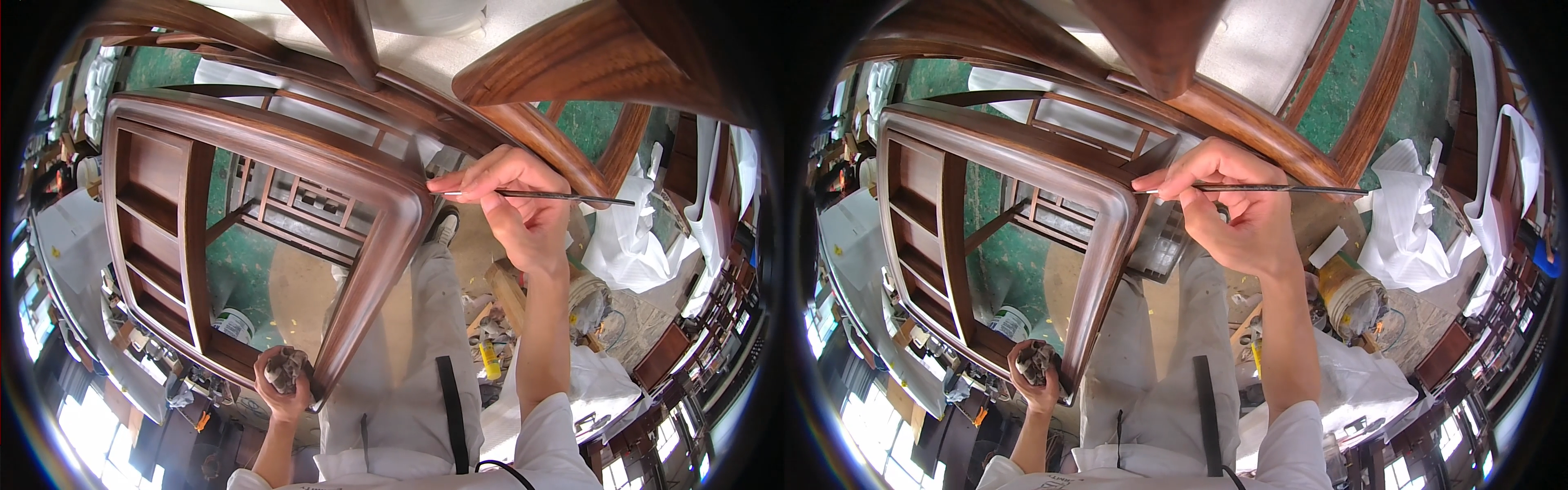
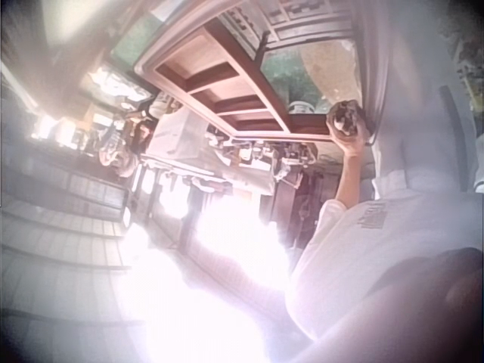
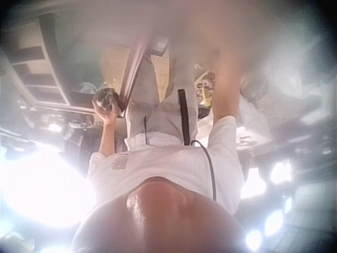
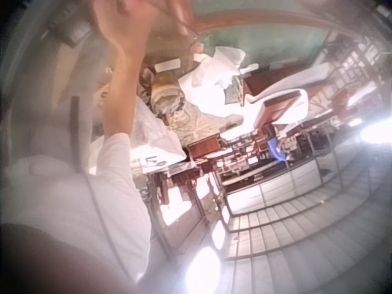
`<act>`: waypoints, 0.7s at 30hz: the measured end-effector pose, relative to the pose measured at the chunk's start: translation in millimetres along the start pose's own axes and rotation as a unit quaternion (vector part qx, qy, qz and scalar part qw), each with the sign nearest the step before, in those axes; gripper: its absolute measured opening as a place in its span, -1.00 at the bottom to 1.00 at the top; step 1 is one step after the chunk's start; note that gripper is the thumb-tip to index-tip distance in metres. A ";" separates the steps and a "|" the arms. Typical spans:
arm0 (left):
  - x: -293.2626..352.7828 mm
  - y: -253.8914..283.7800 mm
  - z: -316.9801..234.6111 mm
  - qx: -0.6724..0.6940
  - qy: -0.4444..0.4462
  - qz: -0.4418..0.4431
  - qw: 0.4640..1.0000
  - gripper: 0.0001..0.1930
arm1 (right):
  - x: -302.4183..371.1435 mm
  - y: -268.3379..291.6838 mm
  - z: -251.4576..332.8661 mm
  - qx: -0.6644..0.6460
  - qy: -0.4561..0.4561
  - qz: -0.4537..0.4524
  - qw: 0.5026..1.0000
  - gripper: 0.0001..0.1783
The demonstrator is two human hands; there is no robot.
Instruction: The person polishes a wooden furniture piece, using a cloth to rub the surfaces and a small brush to reach the corners and intricate details of the frame.
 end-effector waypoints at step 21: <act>1.8 -0.3 2.7 0.012 0.012 0.003 1.000 -0.51 | 0.2 -0.2 2.2 -0.004 0.004 -0.004 1.000 -0.75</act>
Point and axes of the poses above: each hand's wrist, its own x-axis away from the middle knuckle, its own y-axis out of the back of the hand, z = x × y, the point moved 10 cm from there along -x, towards the middle knuckle, and after that the axes turned 10 degrees about -y, right-handed, at the moved point
